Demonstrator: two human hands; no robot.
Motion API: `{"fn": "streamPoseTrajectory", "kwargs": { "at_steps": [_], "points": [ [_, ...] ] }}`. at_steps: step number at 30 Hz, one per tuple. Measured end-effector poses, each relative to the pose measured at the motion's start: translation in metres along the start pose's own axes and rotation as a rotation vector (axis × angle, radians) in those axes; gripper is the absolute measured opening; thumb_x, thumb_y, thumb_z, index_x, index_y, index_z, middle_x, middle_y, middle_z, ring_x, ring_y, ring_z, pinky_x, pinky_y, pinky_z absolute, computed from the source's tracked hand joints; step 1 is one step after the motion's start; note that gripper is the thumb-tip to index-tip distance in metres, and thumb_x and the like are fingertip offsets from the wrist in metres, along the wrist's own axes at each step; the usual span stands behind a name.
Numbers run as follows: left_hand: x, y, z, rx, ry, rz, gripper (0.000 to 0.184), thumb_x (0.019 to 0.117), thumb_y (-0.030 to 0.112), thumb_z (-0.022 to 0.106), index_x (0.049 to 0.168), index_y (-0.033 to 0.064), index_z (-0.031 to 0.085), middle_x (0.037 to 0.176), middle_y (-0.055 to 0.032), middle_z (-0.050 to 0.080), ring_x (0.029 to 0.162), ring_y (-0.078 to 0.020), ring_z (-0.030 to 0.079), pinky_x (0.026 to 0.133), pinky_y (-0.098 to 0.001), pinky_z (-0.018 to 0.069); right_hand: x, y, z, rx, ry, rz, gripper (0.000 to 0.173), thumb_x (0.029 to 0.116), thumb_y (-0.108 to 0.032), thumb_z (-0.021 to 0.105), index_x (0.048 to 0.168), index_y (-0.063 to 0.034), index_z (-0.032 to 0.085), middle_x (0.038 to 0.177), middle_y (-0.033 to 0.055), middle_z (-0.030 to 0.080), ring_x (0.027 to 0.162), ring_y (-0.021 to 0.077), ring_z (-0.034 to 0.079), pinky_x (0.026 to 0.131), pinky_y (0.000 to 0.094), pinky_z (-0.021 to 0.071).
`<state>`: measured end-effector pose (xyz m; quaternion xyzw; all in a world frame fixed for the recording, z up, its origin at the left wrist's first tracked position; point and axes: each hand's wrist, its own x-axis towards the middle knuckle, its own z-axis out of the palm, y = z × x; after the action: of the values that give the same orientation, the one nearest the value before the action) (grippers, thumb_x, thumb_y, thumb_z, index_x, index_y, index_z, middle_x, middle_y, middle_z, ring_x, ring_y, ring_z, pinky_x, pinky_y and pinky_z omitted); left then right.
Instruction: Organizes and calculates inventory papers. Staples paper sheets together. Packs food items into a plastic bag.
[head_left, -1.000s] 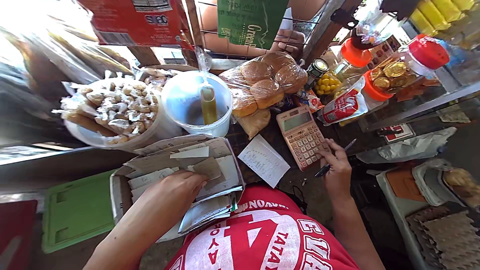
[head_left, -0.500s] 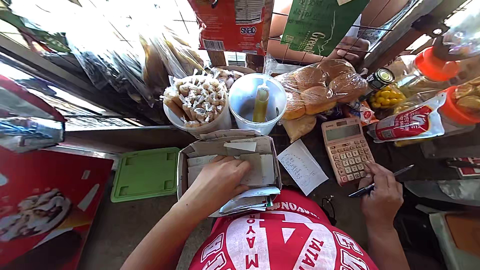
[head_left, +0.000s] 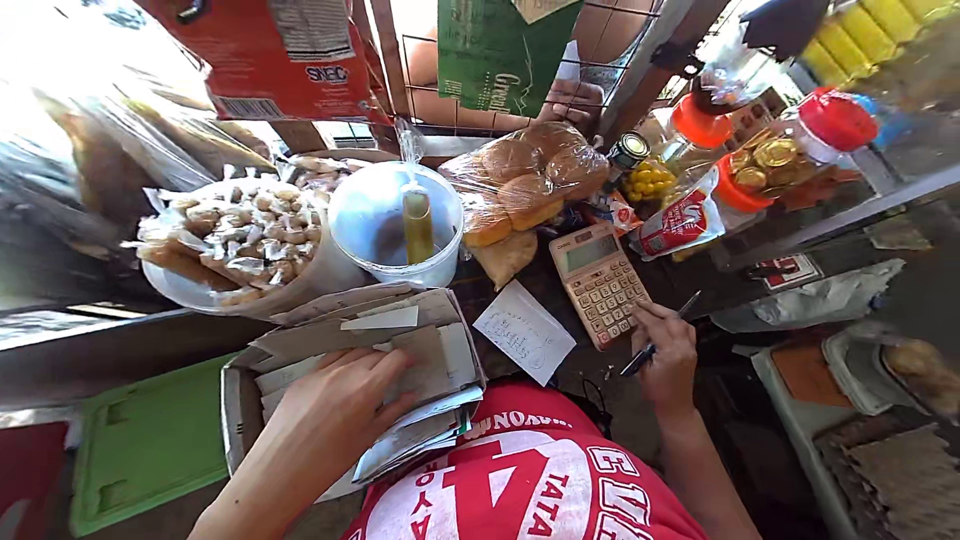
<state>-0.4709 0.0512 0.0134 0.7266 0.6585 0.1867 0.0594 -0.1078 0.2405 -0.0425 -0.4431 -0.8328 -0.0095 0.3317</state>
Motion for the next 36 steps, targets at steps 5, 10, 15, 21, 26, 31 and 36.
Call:
{"fn": "streamPoseTrajectory", "kwargs": {
  "at_steps": [5,10,15,21,26,31,36],
  "points": [
    [-0.005,0.0,-0.008,0.002,0.048,-0.028,0.043,0.0986,0.044,0.052,0.112,0.0082,0.072,0.091,-0.0123,0.075,0.087,-0.0348,0.073,0.08,-0.0543,0.0567,-0.005,-0.008,0.013,0.02,-0.076,-0.051,0.027,0.0958,-0.002,0.058,0.102,-0.014,0.081,0.128,0.017,0.07,0.129,0.0396,0.06,0.109,0.0626,0.0402],
    [-0.011,0.003,-0.017,-0.016,0.089,-0.022,0.043,0.1062,0.039,0.043,0.112,0.0077,0.073,0.092,-0.0123,0.075,0.089,-0.0326,0.073,0.081,-0.0508,0.0558,0.008,-0.011,0.02,0.014,-0.101,-0.025,0.028,0.0941,0.0,0.058,0.104,-0.0134,0.081,0.134,0.0139,0.068,0.134,0.0366,0.057,0.113,0.0609,0.0383],
    [-0.019,0.017,-0.03,-0.198,0.001,-0.009,0.068,0.0982,0.064,0.051,0.136,0.0079,0.061,0.121,-0.0171,0.071,0.106,-0.0339,0.07,0.089,-0.0549,0.0541,0.004,-0.001,0.008,-0.114,0.015,-0.002,0.032,0.097,-0.003,0.052,0.11,-0.0111,0.08,0.123,0.0124,0.073,0.105,0.0308,0.071,0.093,0.0525,0.0498],
    [-0.025,0.019,-0.017,-0.227,0.011,-0.018,0.079,0.0878,0.064,0.064,0.149,0.0169,0.048,0.146,-0.0113,0.057,0.117,-0.0286,0.065,0.09,-0.0516,0.0537,0.012,0.0,-0.003,0.036,0.111,0.078,0.027,0.1007,-0.009,0.054,0.118,0.0019,0.072,0.112,0.0193,0.073,0.09,0.0271,0.071,0.079,0.038,0.058],
    [-0.022,0.019,-0.013,-0.177,0.009,0.013,0.073,0.0894,0.065,0.06,0.143,0.0164,0.055,0.139,-0.0089,0.063,0.118,-0.0268,0.066,0.094,-0.0514,0.0533,0.026,-0.025,-0.001,0.141,-0.109,-0.014,0.041,0.1042,-0.015,0.05,0.143,-0.0056,0.059,0.147,0.0144,0.059,0.127,0.032,0.063,0.101,0.0568,0.0492],
    [-0.015,0.013,-0.011,-0.153,0.054,0.006,0.054,0.0987,0.056,0.055,0.134,0.0153,0.062,0.134,-0.0073,0.067,0.118,-0.025,0.067,0.094,-0.0498,0.054,0.028,-0.035,0.002,0.187,-0.132,-0.103,0.043,0.1046,-0.02,0.053,0.147,-0.0103,0.057,0.152,0.0102,0.055,0.139,0.027,0.053,0.112,0.0534,0.0437],
    [-0.007,0.016,-0.01,0.034,0.232,-0.082,0.039,0.1047,0.032,0.05,0.132,0.01,0.066,0.136,-0.0149,0.065,0.123,-0.037,0.063,0.1,-0.0574,0.0491,0.018,-0.047,0.002,0.29,-0.27,-0.326,0.031,0.1049,-0.028,0.056,0.128,-0.0131,0.072,0.136,0.0105,0.067,0.129,0.0268,0.061,0.106,0.0471,0.0499]
  ]
}}
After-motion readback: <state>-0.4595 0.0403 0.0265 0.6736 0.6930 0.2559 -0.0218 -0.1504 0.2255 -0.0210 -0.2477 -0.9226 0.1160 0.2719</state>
